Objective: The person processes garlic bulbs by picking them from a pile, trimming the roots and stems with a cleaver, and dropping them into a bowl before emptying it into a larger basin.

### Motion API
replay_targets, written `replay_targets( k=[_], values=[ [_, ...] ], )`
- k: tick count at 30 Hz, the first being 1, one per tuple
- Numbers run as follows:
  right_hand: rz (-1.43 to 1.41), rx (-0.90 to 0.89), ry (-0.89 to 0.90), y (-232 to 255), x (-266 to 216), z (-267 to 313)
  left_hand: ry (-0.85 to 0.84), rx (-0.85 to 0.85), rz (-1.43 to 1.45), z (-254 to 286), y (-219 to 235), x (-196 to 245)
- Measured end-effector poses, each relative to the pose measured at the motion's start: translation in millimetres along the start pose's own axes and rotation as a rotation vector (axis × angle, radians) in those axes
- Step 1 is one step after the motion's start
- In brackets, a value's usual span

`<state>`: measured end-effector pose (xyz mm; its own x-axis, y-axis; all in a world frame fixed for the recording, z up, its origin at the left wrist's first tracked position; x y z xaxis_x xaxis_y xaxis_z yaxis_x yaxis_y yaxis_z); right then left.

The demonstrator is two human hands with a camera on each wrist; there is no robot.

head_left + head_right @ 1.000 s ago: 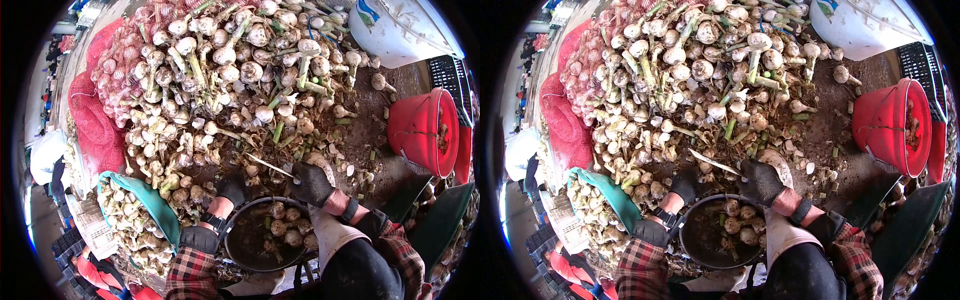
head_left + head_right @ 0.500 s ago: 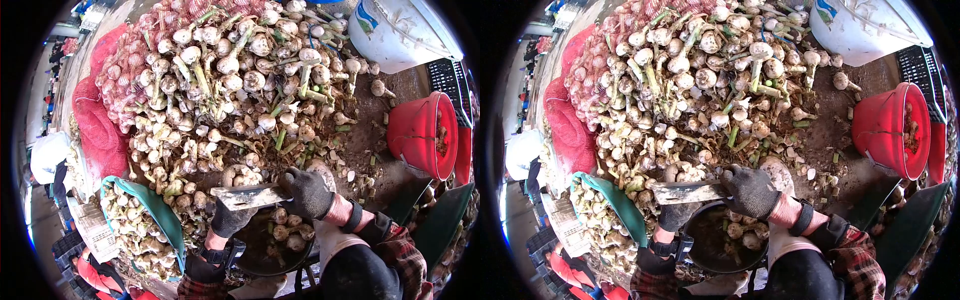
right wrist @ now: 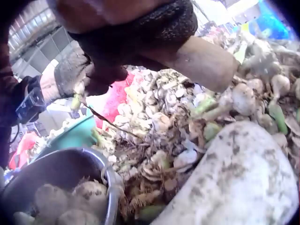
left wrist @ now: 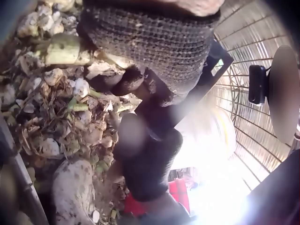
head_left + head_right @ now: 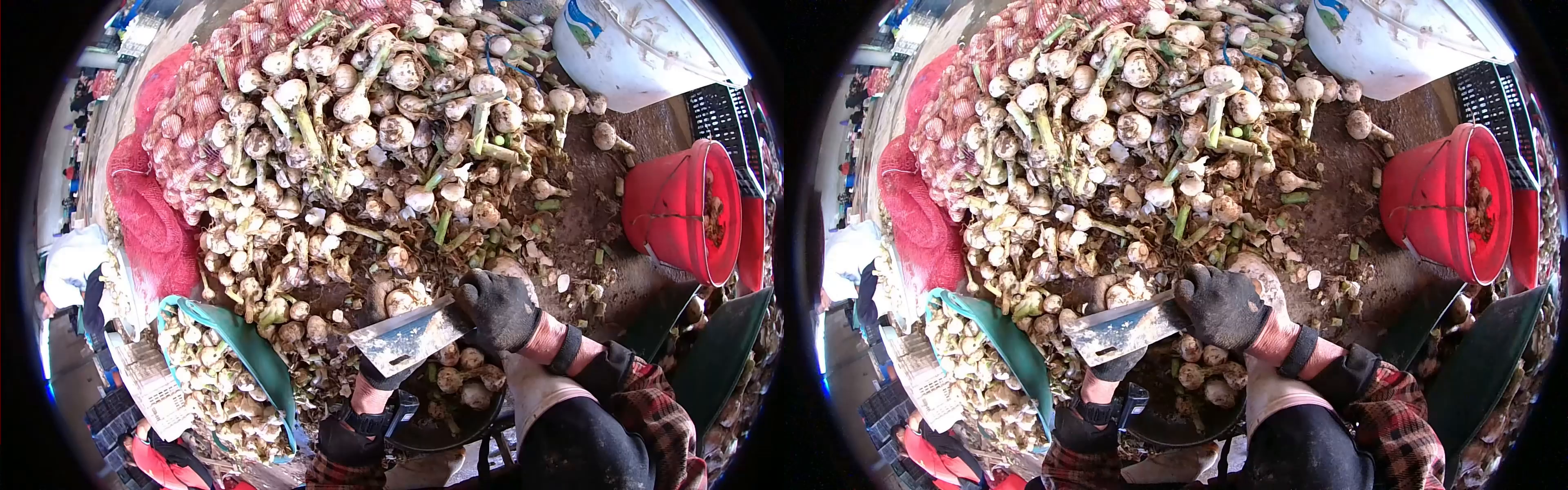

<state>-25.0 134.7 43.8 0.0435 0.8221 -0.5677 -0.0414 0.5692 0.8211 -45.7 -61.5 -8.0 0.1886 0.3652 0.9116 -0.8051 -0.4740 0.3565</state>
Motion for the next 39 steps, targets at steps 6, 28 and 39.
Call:
replay_targets(
  k=[6, 28, 39],
  values=[
    [-0.082, 0.0, -0.253, -49, 62, 8, 0.061, 0.244, 0.214, -45, 14, 80],
    [-0.297, -0.004, -0.185, -52, 35, 26, 0.194, 0.155, 1.316, 20, -34, 7],
    [-0.392, -0.011, -0.346, -47, 44, 18, -0.242, 0.129, -0.899, -79, 34, 1]
  ],
)
Point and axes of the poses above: each hand's wrist, its own z-axis away from the middle knuckle, its own y-axis out of the back of the hand, x = y × z, the point moved 6 cm from there along -z, towards the middle knuckle, and after that the axes turned 6 degrees about -y, right-handed, at the moved point
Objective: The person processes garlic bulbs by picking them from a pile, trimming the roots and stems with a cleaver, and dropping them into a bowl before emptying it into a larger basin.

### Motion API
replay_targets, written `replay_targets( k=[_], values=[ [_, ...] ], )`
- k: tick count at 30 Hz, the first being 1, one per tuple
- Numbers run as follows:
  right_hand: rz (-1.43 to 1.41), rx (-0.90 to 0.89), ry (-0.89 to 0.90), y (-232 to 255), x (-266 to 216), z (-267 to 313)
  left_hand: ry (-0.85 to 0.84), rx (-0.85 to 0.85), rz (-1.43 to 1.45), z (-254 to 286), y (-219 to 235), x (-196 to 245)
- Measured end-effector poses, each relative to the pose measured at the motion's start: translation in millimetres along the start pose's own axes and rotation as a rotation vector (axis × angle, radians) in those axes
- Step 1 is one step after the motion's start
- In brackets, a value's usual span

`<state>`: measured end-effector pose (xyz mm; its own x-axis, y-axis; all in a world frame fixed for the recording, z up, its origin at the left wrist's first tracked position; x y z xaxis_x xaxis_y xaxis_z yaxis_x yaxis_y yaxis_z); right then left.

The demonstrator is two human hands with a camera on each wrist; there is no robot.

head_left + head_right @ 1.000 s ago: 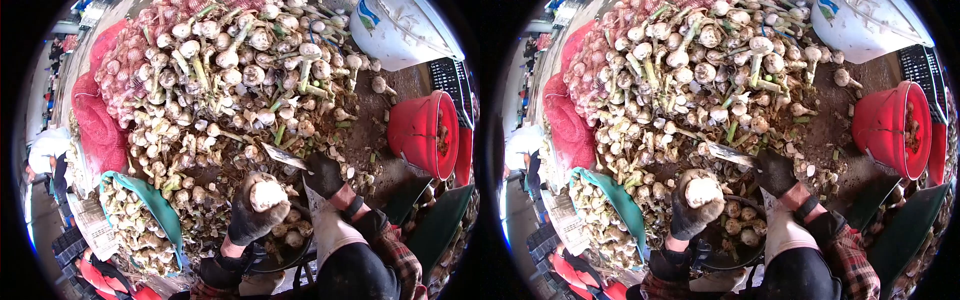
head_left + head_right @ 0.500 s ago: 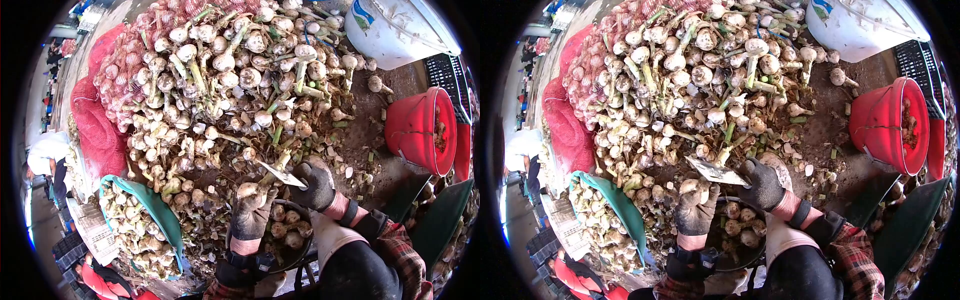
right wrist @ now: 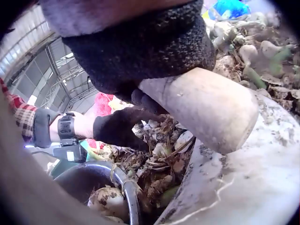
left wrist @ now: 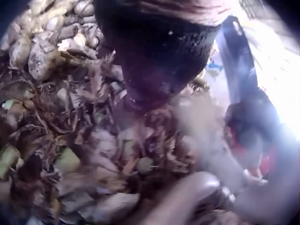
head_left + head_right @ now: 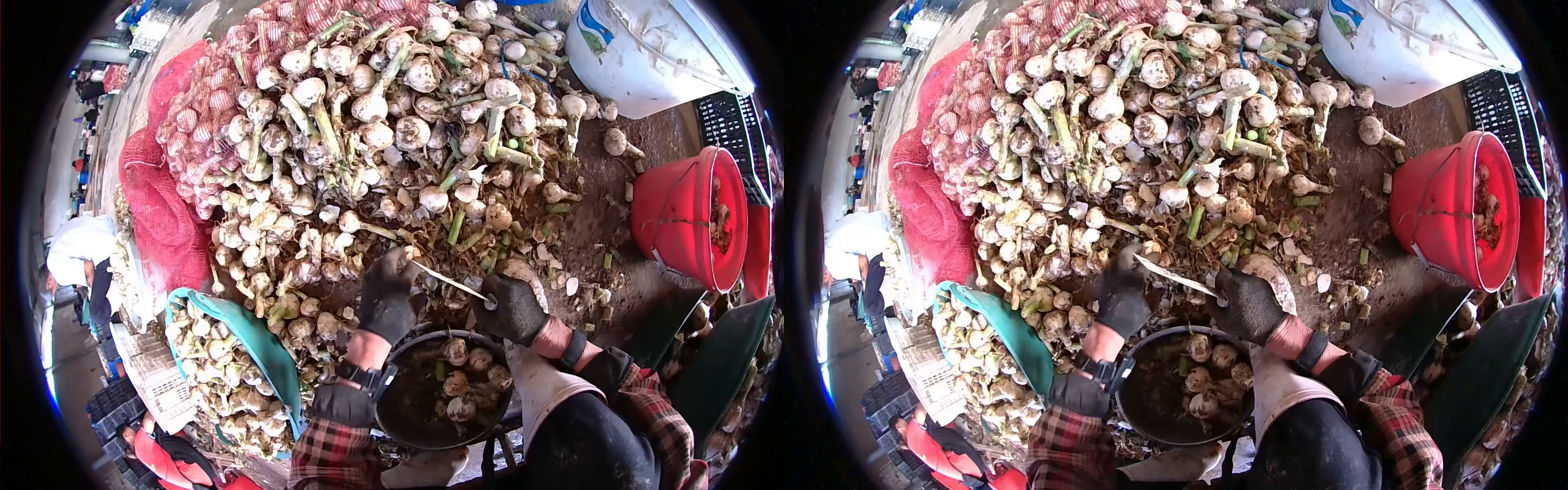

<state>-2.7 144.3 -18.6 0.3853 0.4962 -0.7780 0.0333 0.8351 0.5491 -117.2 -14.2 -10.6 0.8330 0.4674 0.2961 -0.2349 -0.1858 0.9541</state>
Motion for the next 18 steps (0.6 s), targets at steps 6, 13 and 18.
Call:
replay_targets(
  k=[6, 13, 18],
  values=[
    [-0.053, 0.033, -0.092, 7, 5, -1, -0.043, -0.078, -0.181, -7, -60, -29],
    [-0.222, -0.034, -0.227, 21, -2, -9, 0.304, 0.058, 0.697, 13, -4, -24],
    [-0.211, -0.115, -0.081, 35, -37, -17, 0.437, 0.063, 0.921, 14, 11, 10]
  ],
)
Point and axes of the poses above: each hand's wrist, its own z-axis away from the middle knuckle, its own y-axis out of the back of the hand, x = y × z, the point moved 6 cm from there along -z, towards the middle knuckle, and after that the axes turned 6 degrees about -y, right-handed, at the moved point
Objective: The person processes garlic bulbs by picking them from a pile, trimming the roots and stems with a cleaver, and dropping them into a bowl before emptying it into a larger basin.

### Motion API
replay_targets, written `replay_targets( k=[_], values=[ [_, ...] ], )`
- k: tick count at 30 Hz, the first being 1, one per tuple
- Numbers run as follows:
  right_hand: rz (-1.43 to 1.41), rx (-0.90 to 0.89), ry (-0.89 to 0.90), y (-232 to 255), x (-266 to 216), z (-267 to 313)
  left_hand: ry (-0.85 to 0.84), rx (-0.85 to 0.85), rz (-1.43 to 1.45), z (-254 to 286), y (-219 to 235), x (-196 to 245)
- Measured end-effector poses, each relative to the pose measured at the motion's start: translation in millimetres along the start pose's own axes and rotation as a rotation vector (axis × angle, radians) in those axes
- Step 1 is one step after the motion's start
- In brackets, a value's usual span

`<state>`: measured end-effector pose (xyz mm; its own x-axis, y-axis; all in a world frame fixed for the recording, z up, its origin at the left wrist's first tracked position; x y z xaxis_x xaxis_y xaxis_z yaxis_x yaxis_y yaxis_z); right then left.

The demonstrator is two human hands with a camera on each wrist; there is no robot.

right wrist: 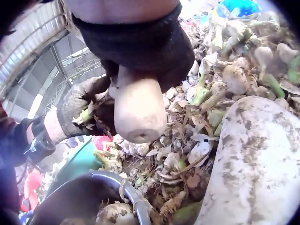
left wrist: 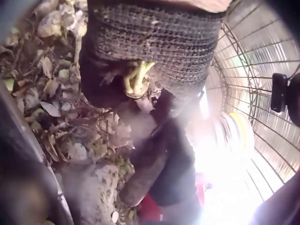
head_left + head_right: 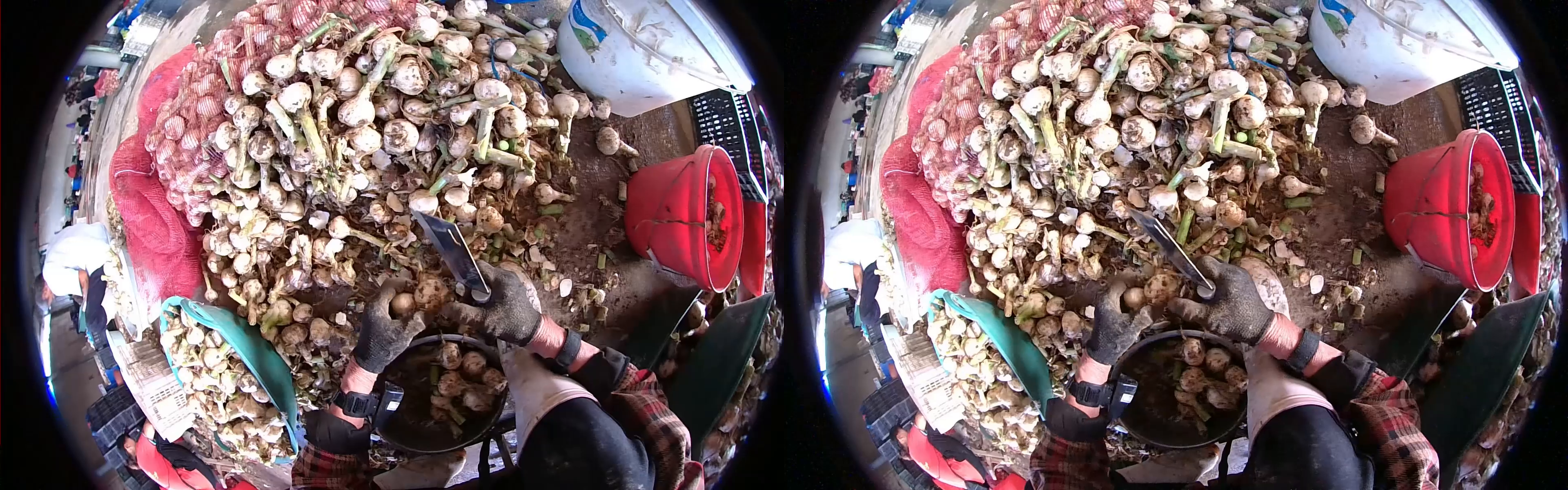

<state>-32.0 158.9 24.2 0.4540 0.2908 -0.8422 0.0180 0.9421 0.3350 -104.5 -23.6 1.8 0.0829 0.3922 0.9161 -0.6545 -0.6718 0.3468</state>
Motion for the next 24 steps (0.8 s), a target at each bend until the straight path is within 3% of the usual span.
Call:
replay_targets(
  k=[2, 4, 6, 7, 10, 12, 14, 15, 16, 18, 19, 20, 21, 24],
  values=[
    [-0.122, -0.111, -0.12, -3, -6, -2, -0.048, -0.052, -0.011, 1, -12, 12],
    [-0.233, -0.045, -0.036, -4, -1, 0, 0.028, -0.021, 0.05, 2, -15, 14],
    [-0.326, -0.055, -0.216, -5, 9, 2, -0.116, -0.064, 0.039, -3, -19, 24],
    [-0.396, -0.058, -0.264, -5, 9, 4, -0.153, -0.076, -0.111, -6, -21, 30],
    [-0.38, -0.065, -0.282, -5, 19, 1, -0.15, -0.003, -0.147, -9, -24, 27],
    [-0.474, -0.018, -0.2, -7, 22, 2, -0.096, -0.003, -0.038, -9, -26, 21],
    [-0.681, 0.052, -0.216, 1, 19, 6, 0.198, 0.296, 0.594, -5, -23, -28],
    [-0.654, 0.07, -0.208, 3, 18, 8, 0.107, 0.291, 0.739, -11, -19, -7],
    [-0.656, 0.071, -0.205, 1, 22, 10, 0.312, 0.411, 1.094, -8, -28, -4],
    [-0.383, 0.023, -0.117, -6, 24, 10, 0.438, 0.509, 1.186, -5, -32, 11],
    [-0.317, 0.042, -0.113, 1, 3, 12, 0.436, 0.503, 1.187, -5, -35, 20],
    [-0.062, 0.007, -0.136, 4, 1, 11, 0.422, 0.443, 1.255, -8, -41, 32],
    [-0.016, 0.037, -0.083, 8, -8, 13, 0.406, 0.383, 1.321, -11, -48, 40],
    [0.094, 0.077, -0.025, 8, -8, 13, 0.44, 0.479, 1.267, -7, -63, 36]
  ],
)
Point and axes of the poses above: each hand's wrist, its own z-axis away from the middle knuckle, its own y-axis out of the back of the hand, x = y × z, the point moved 6 cm from there along -z, towards the middle knuckle, and after that the axes turned 6 degrees about -y, right-handed, at the moved point
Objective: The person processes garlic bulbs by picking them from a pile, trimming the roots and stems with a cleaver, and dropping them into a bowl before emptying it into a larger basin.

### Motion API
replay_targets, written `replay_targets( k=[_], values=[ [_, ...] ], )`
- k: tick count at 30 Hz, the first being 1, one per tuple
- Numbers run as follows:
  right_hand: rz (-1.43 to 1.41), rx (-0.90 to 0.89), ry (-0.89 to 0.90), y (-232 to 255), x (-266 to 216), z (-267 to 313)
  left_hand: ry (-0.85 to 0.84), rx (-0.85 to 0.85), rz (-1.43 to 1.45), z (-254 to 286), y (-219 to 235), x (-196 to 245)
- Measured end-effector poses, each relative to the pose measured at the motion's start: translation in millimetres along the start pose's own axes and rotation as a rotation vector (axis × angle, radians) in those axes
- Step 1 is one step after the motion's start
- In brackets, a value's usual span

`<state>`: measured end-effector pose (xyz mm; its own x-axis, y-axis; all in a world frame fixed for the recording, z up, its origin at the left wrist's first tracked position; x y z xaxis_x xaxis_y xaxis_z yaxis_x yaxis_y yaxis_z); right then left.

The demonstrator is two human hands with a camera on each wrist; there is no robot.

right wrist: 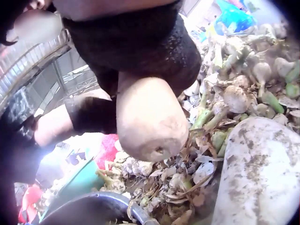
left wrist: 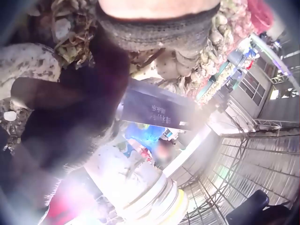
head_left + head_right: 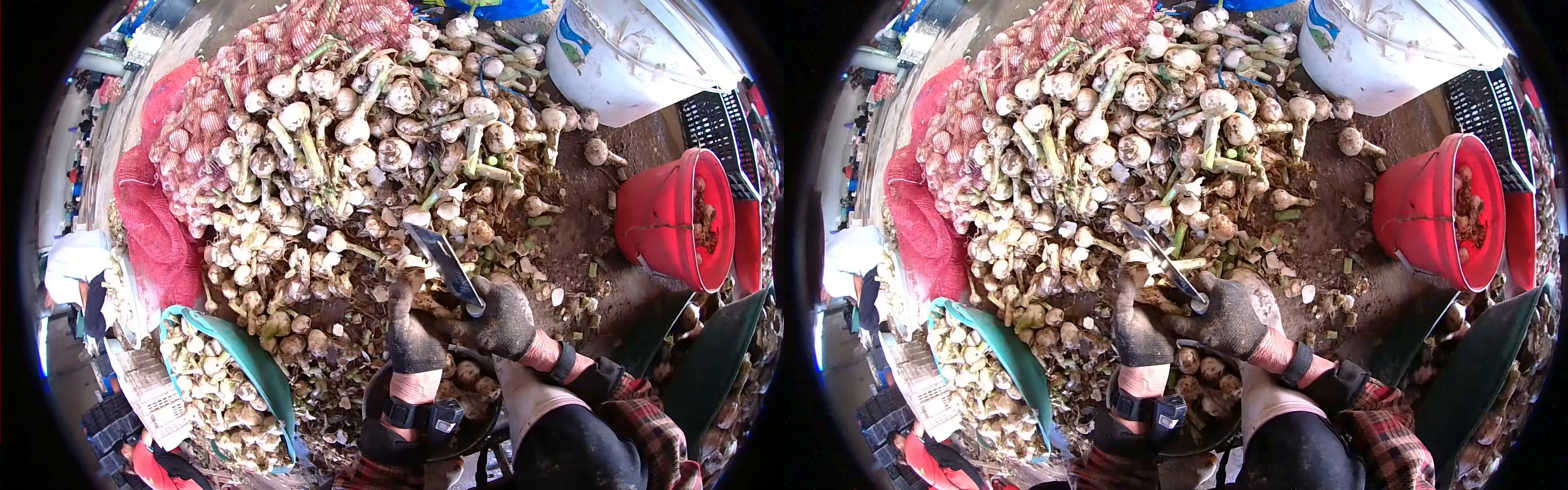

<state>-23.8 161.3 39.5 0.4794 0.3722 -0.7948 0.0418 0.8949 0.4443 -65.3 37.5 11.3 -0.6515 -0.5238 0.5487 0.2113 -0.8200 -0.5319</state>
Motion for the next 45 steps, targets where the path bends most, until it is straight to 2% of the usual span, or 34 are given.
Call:
replay_targets(
  k=[1, 2, 4, 6, 8, 9, 10, 11, 12, 13, 14, 15, 16, 17, 18, 20, 22, 23, 24, 26, 28, 31, 33, 34, 36, 38, 40, 42, 43, 44, 45],
  values=[
    [0.066, 0.011, -0.002, -2, 6, -1, 0.058, -0.009, 0.053, -1, 5, -8],
    [0.068, 0.012, 0.006, -2, 10, -2, 0.039, -0.012, 0.07, -1, 2, -9],
    [-0.145, -0.02, -0.015, -5, 24, 0, -0.055, -0.108, 0.065, -14, 15, -8],
    [-0.133, 0.01, -0.023, 0, 42, 6, -0.107, -0.141, 0.155, -20, 19, 7],
    [-0.281, 0.194, -0.055, 21, 52, 12, -0.14, -0.004, 0.035, -23, 26, 24],
    [-0.229, 0.267, -0.035, 34, 63, 16, -0.202, 0.012, -0.043, -19, 27, 37],
    [-0.364, 0.369, -0.049, 59, 42, 25, -0.262, 0.025, -0.12, -15, 30, 49],
    [-0.284, 0.445, -0.099, 84, 38, 36, -0.252, 0.113, -0.125, -24, 56, 49],
    [-0.181, 0.618, -0.074, 105, 43, 48, -0.352, 0.041, -0.204, -35, 75, 51],
    [-0.134, 0.758, -0.051, 126, 45, 58, -0.455, 0.178, -0.363, -29, 80, 57],
    [-0.066, 0.91, -0.033, 153, 46, 74, -0.468, 0.001, -0.356, -26, 65, 60],
    [-0.017, 1.07, -0.023, 177, 51, 90, -0.426, -0.004, -0.401, -28, 74, 58],
    [0.041, 1.232, -0.004, 200, 53, 107, -0.373, -0.062, -0.385, -16, 55, 57],
    [0.119, 1.411, -0.023, 219, 45, 123, -0.383, 0.096, -0.427, -11, 60, 54],
    [0.286, 1.515, -0.075, 239, 52, 138, -0.363, -0.052, -0.445, -15, 63, 50],
    [0.484, 1.586, -0.209, 261, 56, 154, -0.32, -0.14, -0.468, -12, 59, 45],
    [0.561, 1.547, -0.108, 258, 58, 152, -0.356, -0.237, -0.49, -12, 54, 40],
    [0.45, 1.475, -0.097, 249, 61, 145, -0.393, -0.24, -0.561, -17, 58, 38],
    [0.338, 1.398, -0.088, 237, 63, 137, -0.389, -0.246, -0.557, -19, 62, 33],
    [0.176, 1.175, 0.046, 203, 52, 109, -0.465, -0.217, -0.768, -16, 51, 35],
    [0.159, 0.986, 0.145, 168, 42, 81, -0.466, -0.272, -0.841, -13, 38, 37],
    [0.082, 0.721, 0.145, 116, 37, 50, -0.502, -0.416, -1.063, -9, 28, 42],
    [0.033, 0.523, 0.159, 93, 31, 36, -0.529, -0.404, -1.068, -7, 28, 36],
    [0.054, 0.441, 0.11, 82, 31, 30, -0.555, -0.389, -1.074, -1, 24, 36],
    [0.21, 0.327, 0.136, 65, 15, 26, -0.394, -0.396, -0.96, 10, 18, 34],
    [0.251, 0.218, 0.168, 46, 8, 22, -0.692, -0.427, -1.404, 13, 8, 44],
    [0.295, 0.108, 0.266, 32, -4, 20, -0.904, -0.67, -1.712, 17, 21, 30],
    [0.3, 0.025, 0.341, 22, -15, 21, -0.974, -0.734, -1.886, 27, 44, 19],
    [0.344, 0.037, 0.373, 22, -24, 22, -0.979, -0.801, -1.748, 33, 45, 25],
    [0.344, 0.032, 0.374, 19, -24, 22, -0.215, -0.475, -1.179, 16, 84, 8],
    [0.395, 0.039, 0.411, 14, -26, 24, -0.134, -0.483, -1.114, 23, 94, 7]
  ],
)
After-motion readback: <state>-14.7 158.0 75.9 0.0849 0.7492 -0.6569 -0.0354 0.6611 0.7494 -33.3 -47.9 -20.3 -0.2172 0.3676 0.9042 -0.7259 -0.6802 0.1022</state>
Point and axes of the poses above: each hand's wrist, its own z-axis away from the middle knuckle, its own y-axis out of the back of the hand, x = y × z, the point moved 6 cm from there along -z, towards the middle knuckle, and after that the axes turned 6 degrees about -y, right-handed, at the moved point
